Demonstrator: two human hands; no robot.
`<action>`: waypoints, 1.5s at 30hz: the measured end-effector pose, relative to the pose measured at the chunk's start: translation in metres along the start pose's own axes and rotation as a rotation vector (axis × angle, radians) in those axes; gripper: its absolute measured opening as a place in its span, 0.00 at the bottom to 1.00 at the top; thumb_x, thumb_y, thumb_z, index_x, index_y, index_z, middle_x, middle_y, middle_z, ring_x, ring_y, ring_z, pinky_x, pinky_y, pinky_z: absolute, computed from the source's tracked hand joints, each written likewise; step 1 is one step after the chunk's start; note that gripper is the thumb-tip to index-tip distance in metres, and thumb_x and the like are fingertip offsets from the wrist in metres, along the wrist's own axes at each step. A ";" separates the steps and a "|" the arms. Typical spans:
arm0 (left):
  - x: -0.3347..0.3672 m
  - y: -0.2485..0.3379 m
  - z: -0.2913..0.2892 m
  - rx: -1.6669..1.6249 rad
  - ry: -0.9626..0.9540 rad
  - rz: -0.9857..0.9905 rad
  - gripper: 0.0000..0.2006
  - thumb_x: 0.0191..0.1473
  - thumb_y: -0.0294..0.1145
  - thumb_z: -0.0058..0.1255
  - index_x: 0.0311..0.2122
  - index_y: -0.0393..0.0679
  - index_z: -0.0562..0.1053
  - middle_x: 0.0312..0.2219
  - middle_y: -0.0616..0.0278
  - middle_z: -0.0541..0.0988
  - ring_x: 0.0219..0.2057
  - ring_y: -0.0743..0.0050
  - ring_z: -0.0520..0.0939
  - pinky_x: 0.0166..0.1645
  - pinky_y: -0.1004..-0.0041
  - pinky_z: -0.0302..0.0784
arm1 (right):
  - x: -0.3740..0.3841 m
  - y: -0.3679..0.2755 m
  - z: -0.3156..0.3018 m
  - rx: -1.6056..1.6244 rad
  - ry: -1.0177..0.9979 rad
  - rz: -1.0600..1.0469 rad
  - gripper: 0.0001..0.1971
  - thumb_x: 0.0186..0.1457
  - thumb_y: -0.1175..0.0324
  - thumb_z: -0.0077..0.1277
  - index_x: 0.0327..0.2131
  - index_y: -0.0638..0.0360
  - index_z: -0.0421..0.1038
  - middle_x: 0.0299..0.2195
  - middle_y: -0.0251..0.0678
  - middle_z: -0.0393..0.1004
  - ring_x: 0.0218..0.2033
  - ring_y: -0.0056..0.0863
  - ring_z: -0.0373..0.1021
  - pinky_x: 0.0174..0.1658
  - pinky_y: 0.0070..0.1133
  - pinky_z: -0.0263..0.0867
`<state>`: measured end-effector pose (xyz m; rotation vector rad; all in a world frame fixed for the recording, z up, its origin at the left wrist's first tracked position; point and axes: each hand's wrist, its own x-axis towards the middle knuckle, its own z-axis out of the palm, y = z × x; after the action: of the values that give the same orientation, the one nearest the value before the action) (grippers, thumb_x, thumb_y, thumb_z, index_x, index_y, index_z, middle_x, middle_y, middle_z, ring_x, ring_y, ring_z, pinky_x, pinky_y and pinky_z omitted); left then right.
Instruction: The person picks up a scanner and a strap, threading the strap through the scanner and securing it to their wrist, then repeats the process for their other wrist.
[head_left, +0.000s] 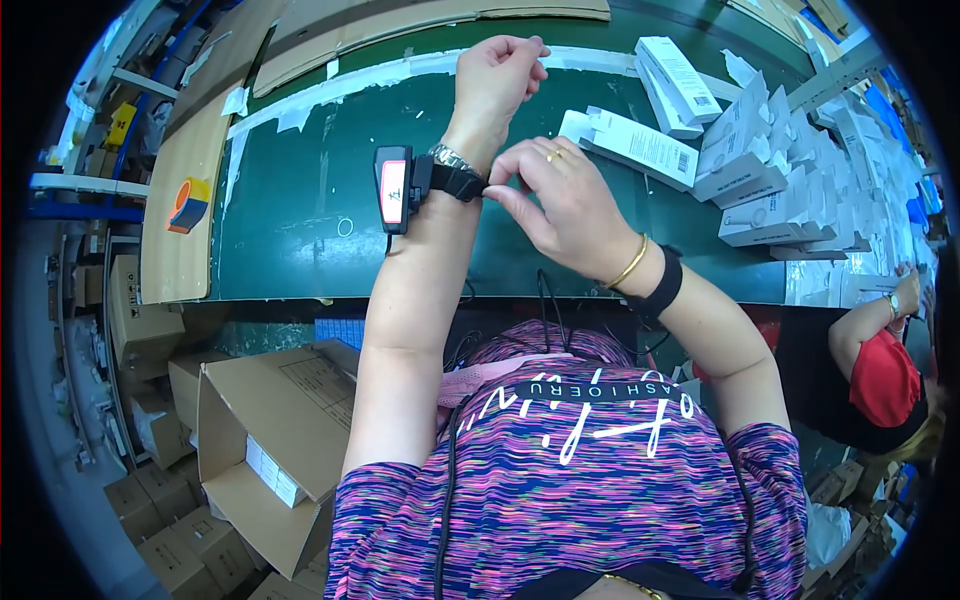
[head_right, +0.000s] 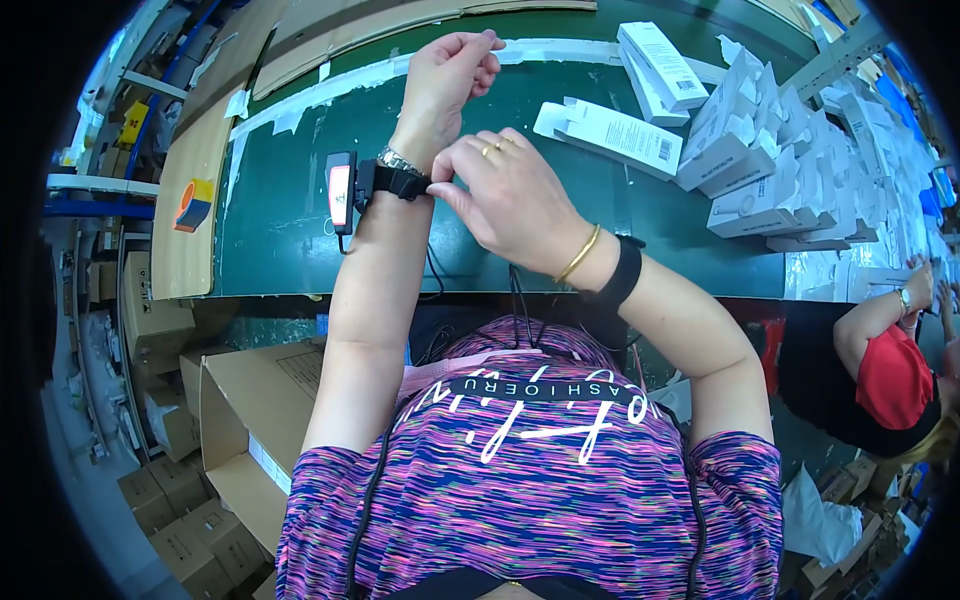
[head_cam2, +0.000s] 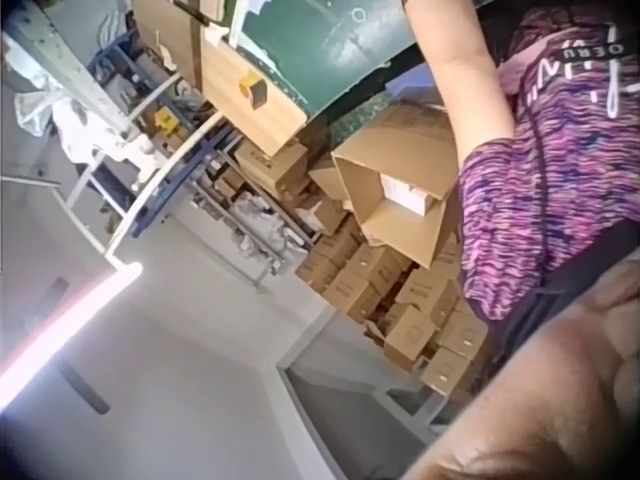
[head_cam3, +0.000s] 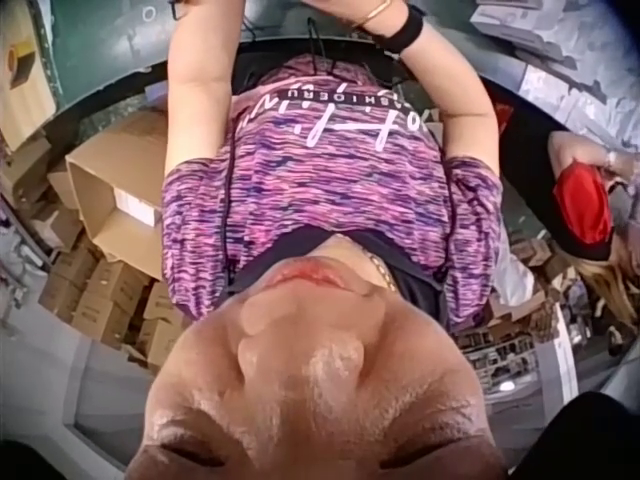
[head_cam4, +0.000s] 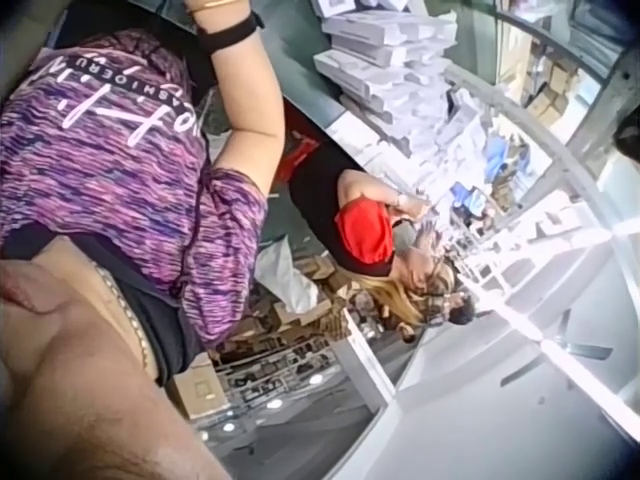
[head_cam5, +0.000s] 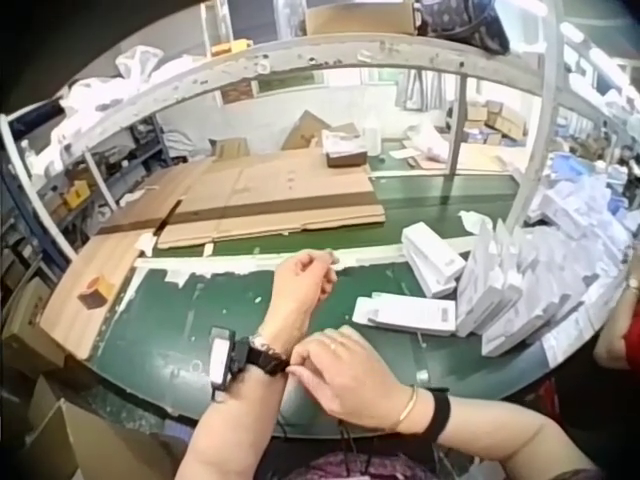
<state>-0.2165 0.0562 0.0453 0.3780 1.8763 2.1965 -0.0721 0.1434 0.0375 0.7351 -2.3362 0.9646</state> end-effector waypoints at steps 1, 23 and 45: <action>0.000 0.000 0.001 -0.006 0.046 0.011 0.11 0.63 0.35 0.56 0.36 0.38 0.80 0.23 0.68 0.79 0.22 0.86 0.74 0.27 0.83 0.67 | -0.003 -0.001 0.001 -0.112 0.019 -0.029 0.14 0.52 0.73 0.64 0.41 0.59 0.72 0.35 0.33 0.75 0.37 0.32 0.71 0.43 0.28 0.66; 0.008 -0.014 -0.009 1.472 0.234 0.715 0.14 0.61 0.40 0.57 0.39 0.38 0.80 0.21 0.67 0.80 0.23 0.81 0.79 0.27 0.72 0.72 | -0.005 -0.016 -0.009 0.361 0.109 0.135 0.12 0.53 0.79 0.62 0.41 0.62 0.74 0.34 0.38 0.77 0.34 0.30 0.75 0.40 0.22 0.71; 0.018 -0.010 -0.036 0.859 0.290 0.318 0.15 0.59 0.42 0.58 0.33 0.39 0.82 0.20 0.65 0.82 0.21 0.80 0.80 0.26 0.73 0.72 | 0.011 -0.024 0.010 0.936 -0.152 0.748 0.09 0.63 0.64 0.59 0.33 0.60 0.77 0.23 0.25 0.74 0.22 0.07 0.65 0.24 0.10 0.58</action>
<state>-0.2452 0.0306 0.0307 0.5418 3.0540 1.5218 -0.0668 0.1184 0.0496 0.1900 -2.2273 2.4783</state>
